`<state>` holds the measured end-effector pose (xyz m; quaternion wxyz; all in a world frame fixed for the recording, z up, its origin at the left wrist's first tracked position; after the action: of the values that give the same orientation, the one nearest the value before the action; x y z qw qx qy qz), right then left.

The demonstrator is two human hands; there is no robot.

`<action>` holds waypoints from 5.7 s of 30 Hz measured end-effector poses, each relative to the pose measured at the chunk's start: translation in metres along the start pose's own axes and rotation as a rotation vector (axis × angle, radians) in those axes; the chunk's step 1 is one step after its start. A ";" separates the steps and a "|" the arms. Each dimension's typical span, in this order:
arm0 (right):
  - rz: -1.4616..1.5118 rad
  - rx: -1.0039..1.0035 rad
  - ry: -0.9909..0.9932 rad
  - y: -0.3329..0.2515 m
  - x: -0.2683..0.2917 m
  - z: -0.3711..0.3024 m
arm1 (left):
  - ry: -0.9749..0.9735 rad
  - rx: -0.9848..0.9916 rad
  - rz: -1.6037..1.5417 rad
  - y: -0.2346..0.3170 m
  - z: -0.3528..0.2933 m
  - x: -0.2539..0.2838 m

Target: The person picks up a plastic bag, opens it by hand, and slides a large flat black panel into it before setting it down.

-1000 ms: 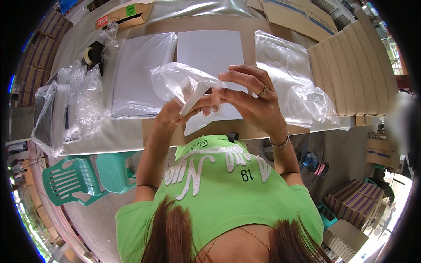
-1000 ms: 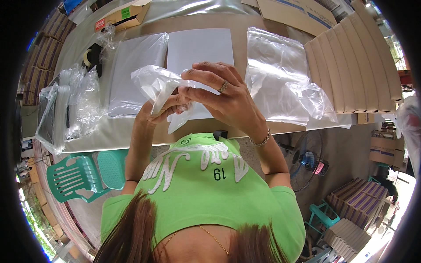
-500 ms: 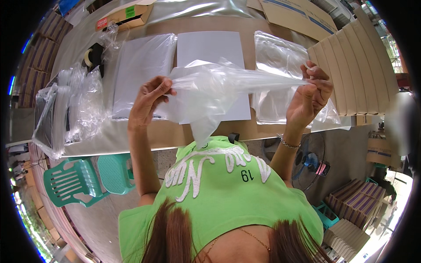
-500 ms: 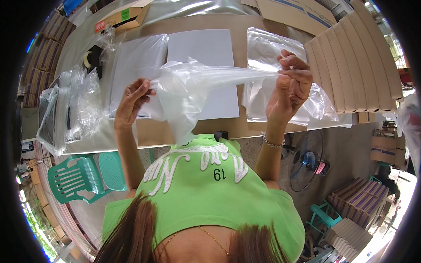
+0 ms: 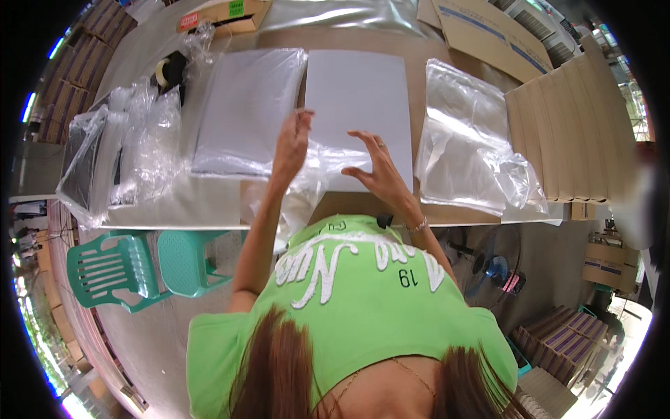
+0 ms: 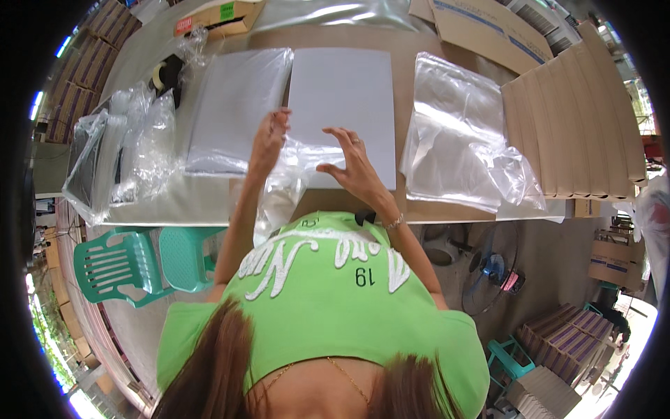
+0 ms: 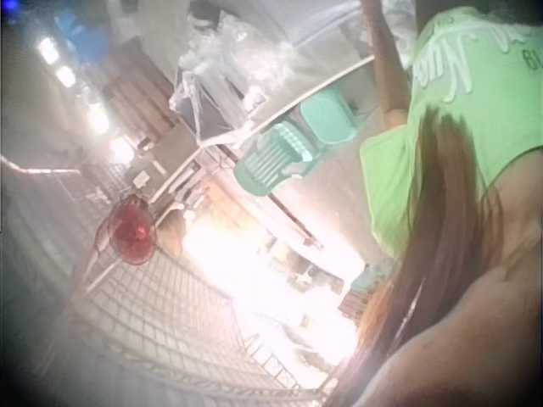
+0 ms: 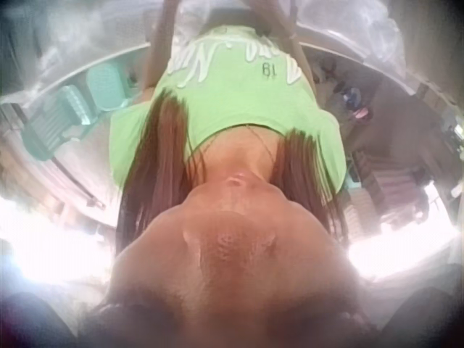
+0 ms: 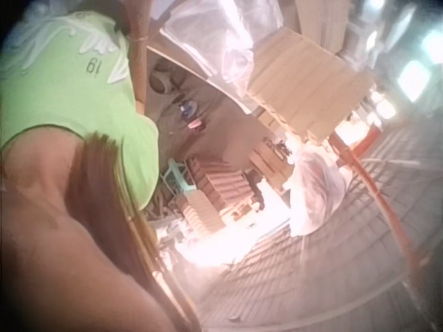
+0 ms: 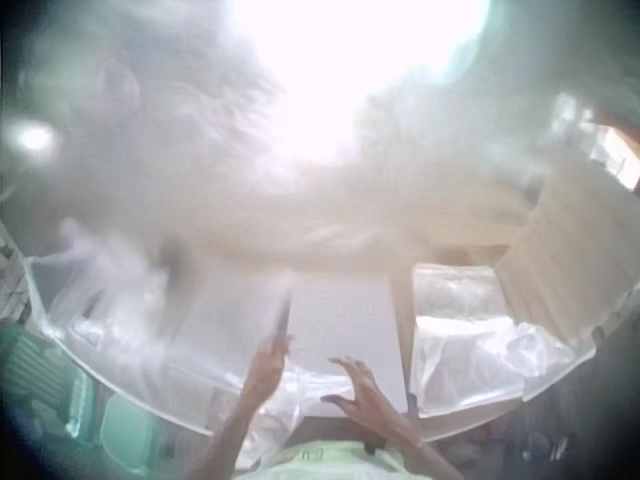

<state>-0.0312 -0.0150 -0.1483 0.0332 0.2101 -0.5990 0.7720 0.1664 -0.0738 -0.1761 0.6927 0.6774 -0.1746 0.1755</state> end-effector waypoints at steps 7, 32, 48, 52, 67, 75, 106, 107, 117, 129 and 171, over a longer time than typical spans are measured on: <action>-0.379 0.008 -0.083 0.011 -0.022 0.004 | -0.198 0.003 0.341 -0.005 -0.001 0.023; 0.379 0.006 0.071 -0.090 0.044 0.026 | -0.761 -0.374 -0.009 0.133 -0.034 0.048; 1.299 -0.022 0.040 -0.076 0.097 -0.032 | -1.135 0.009 -1.079 0.108 -0.075 0.033; 1.311 -0.286 0.116 -0.069 0.071 -0.042 | -0.904 0.098 -1.271 0.077 -0.046 0.050; 1.473 0.406 -0.035 -0.111 0.120 -0.004 | -0.935 0.105 -1.455 0.084 -0.032 0.044; 2.147 0.385 -0.256 -0.046 0.131 0.001 | -1.064 0.213 -1.223 0.033 -0.029 0.050; 0.300 -0.531 0.259 0.066 0.063 -0.121 | -0.318 -0.027 0.157 -0.035 -0.123 0.004; 0.323 -0.543 0.221 0.068 0.061 -0.119 | -0.332 -0.001 0.154 -0.035 -0.125 0.003; 0.106 -0.606 0.113 0.049 0.056 -0.113 | -0.422 0.058 0.132 -0.025 -0.134 0.005; -0.099 -0.204 0.395 -0.071 0.102 -0.070 | -0.053 0.047 -0.311 0.059 -0.103 0.072; 1.555 -0.025 0.291 -0.109 0.171 -0.012 | -0.474 0.039 -1.452 0.158 -0.019 0.112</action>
<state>-0.1571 -0.0076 0.0109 -0.4355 -0.3724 -0.5723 0.5866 0.1889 -0.0504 0.0162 0.5662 0.6536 0.1737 -0.4712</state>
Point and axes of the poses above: each hand's wrist, its own z-axis towards the middle knuckle, its own x-axis out of the back of the hand, y = z × x, the point moved 2 cm from there along z, towards the middle knuckle, and after that the axes turned 10 degrees about z, right-handed, at the moved point
